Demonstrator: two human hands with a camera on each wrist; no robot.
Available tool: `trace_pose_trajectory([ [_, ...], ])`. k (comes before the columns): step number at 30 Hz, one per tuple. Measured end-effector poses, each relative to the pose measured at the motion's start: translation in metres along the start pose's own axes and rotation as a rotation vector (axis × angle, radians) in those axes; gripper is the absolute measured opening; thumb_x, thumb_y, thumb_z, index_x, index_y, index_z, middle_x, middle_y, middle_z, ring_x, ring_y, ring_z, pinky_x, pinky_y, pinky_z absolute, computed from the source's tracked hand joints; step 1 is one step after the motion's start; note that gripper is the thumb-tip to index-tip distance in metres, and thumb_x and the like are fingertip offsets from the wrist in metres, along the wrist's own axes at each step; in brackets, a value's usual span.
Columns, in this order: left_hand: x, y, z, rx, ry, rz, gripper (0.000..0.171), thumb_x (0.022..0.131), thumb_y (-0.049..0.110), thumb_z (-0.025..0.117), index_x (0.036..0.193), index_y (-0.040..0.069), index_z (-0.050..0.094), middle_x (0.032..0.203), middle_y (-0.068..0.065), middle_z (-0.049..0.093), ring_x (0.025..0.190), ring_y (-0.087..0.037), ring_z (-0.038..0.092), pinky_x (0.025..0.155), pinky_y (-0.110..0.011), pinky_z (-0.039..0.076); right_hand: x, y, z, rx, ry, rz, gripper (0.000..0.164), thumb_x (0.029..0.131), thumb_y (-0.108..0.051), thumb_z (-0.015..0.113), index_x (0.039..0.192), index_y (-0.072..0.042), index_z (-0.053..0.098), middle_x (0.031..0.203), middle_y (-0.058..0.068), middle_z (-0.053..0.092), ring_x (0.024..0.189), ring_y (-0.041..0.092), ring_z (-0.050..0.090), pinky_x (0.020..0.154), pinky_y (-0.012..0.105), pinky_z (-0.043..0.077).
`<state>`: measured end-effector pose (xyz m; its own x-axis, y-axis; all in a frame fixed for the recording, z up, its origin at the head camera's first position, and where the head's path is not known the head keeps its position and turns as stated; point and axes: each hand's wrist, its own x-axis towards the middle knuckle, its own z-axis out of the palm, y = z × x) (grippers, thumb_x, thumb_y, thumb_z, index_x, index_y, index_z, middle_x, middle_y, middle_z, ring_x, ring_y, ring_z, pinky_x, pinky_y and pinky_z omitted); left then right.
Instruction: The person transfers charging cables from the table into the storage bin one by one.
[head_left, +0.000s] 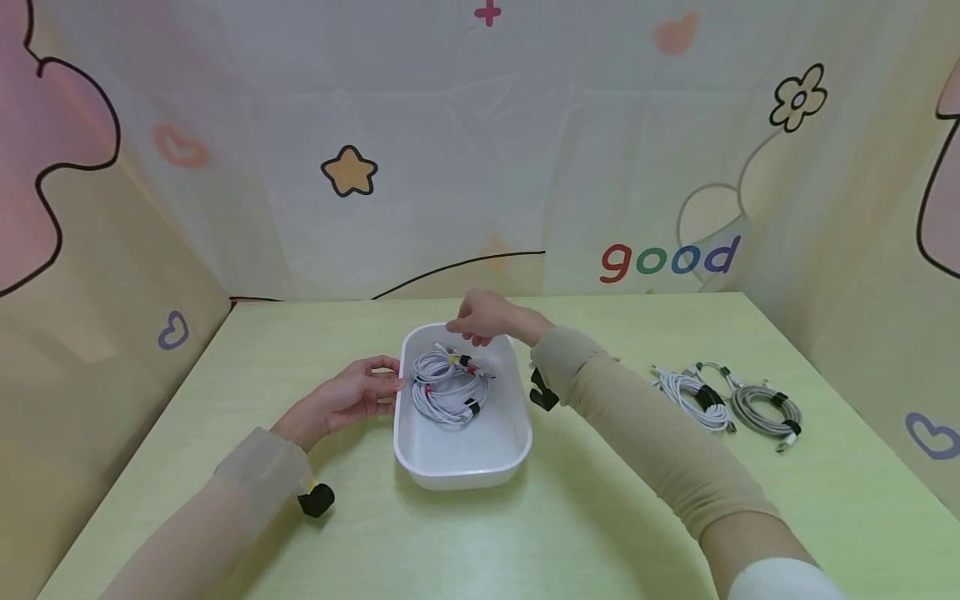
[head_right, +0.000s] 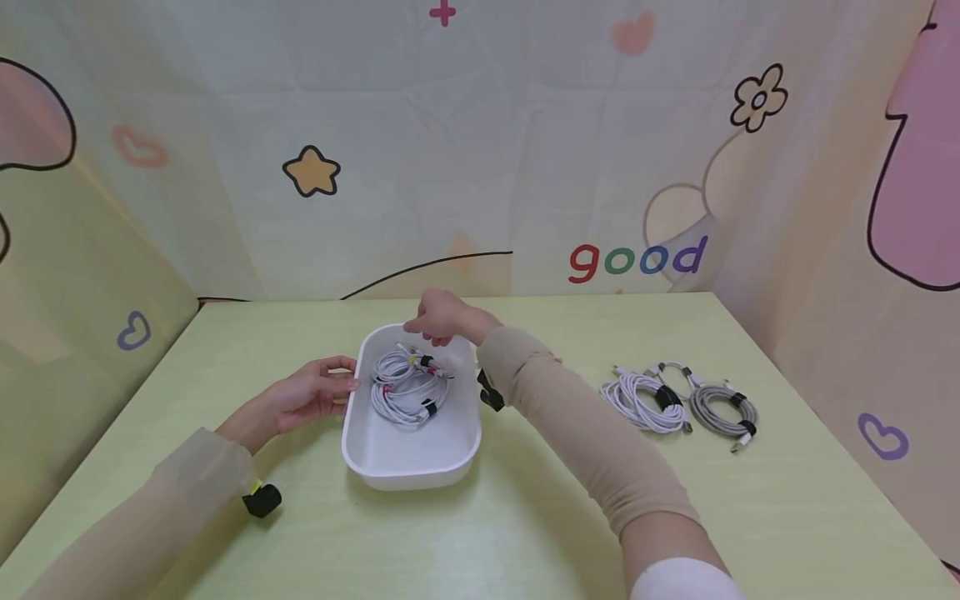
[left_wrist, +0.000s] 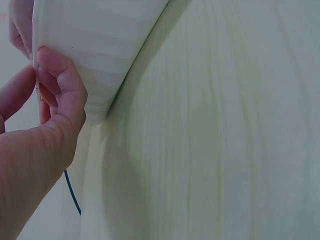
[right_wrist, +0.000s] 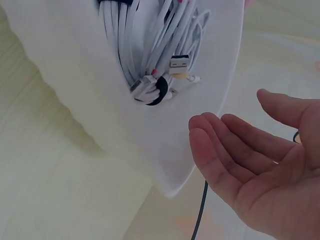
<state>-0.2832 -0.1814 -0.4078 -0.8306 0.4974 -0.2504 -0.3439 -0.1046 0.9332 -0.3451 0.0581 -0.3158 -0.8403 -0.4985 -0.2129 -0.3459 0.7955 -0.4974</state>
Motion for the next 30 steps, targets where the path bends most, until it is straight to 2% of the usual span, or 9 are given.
trace_pose_trajectory([
  [3, 0.0, 0.001, 0.001, 0.003, 0.002, 0.003, 0.029, 0.094, -0.002, 0.053, 0.119, 0.002, 0.039, 0.099, -0.005, 0.06, 0.085, -0.014, 0.065, 0.079, -0.034, 0.058, -0.006, 0.006, -0.004, 0.018, 0.012, -0.043, 0.033, 0.096, -0.025, 0.059, 0.101, 0.006, 0.07, 0.097, 0.022, 0.07, 0.083, 0.031, 0.068, 0.076, 0.037, 0.059],
  [10, 0.0, -0.001, -0.001, 0.013, 0.01, -0.001, 0.028, 0.094, -0.001, 0.054, 0.118, 0.003, 0.04, 0.1, -0.005, 0.06, 0.086, -0.015, 0.065, 0.08, -0.035, 0.058, -0.023, 0.027, -0.015, 0.085, 0.086, -0.145, 0.031, 0.094, -0.025, 0.061, 0.106, 0.002, 0.069, 0.099, 0.021, 0.071, 0.088, 0.032, 0.067, 0.069, 0.026, 0.053],
  [13, 0.001, -0.001, -0.002, 0.022, 0.01, 0.001, 0.027, 0.094, 0.0, 0.055, 0.118, 0.003, 0.04, 0.101, -0.006, 0.06, 0.086, -0.014, 0.065, 0.081, -0.035, 0.057, -0.032, 0.036, -0.022, 0.109, 0.134, -0.155, 0.03, 0.093, -0.026, 0.062, 0.105, 0.001, 0.07, 0.098, 0.02, 0.072, 0.089, 0.034, 0.067, 0.071, 0.029, 0.053],
  [17, 0.001, -0.001, -0.002, 0.033, 0.014, -0.001, 0.027, 0.095, 0.001, 0.055, 0.117, 0.004, 0.041, 0.102, -0.006, 0.059, 0.086, -0.014, 0.065, 0.081, -0.034, 0.057, -0.043, 0.049, -0.031, 0.134, 0.182, -0.136, 0.027, 0.093, -0.025, 0.063, 0.103, -0.001, 0.07, 0.098, 0.017, 0.072, 0.088, 0.032, 0.067, 0.076, 0.035, 0.056],
  [21, 0.0, -0.002, -0.003, 0.034, 0.014, -0.004, 0.025, 0.094, 0.001, 0.056, 0.115, 0.005, 0.042, 0.101, -0.005, 0.059, 0.086, -0.014, 0.064, 0.081, -0.035, 0.057, -0.052, 0.061, -0.035, 0.14, 0.214, -0.096, 0.027, 0.093, -0.025, 0.063, 0.106, -0.002, 0.07, 0.097, 0.014, 0.071, 0.083, 0.024, 0.067, 0.076, 0.034, 0.057],
  [30, 0.001, 0.0, -0.001, 0.045, 0.023, -0.011, 0.028, 0.094, 0.002, 0.056, 0.117, 0.005, 0.041, 0.104, -0.006, 0.058, 0.088, -0.014, 0.064, 0.084, -0.035, 0.056, -0.069, 0.093, -0.043, 0.168, 0.236, -0.047, 0.029, 0.094, -0.022, 0.062, 0.112, 0.0, 0.067, 0.102, 0.016, 0.07, 0.082, 0.019, 0.065, 0.078, 0.037, 0.058],
])
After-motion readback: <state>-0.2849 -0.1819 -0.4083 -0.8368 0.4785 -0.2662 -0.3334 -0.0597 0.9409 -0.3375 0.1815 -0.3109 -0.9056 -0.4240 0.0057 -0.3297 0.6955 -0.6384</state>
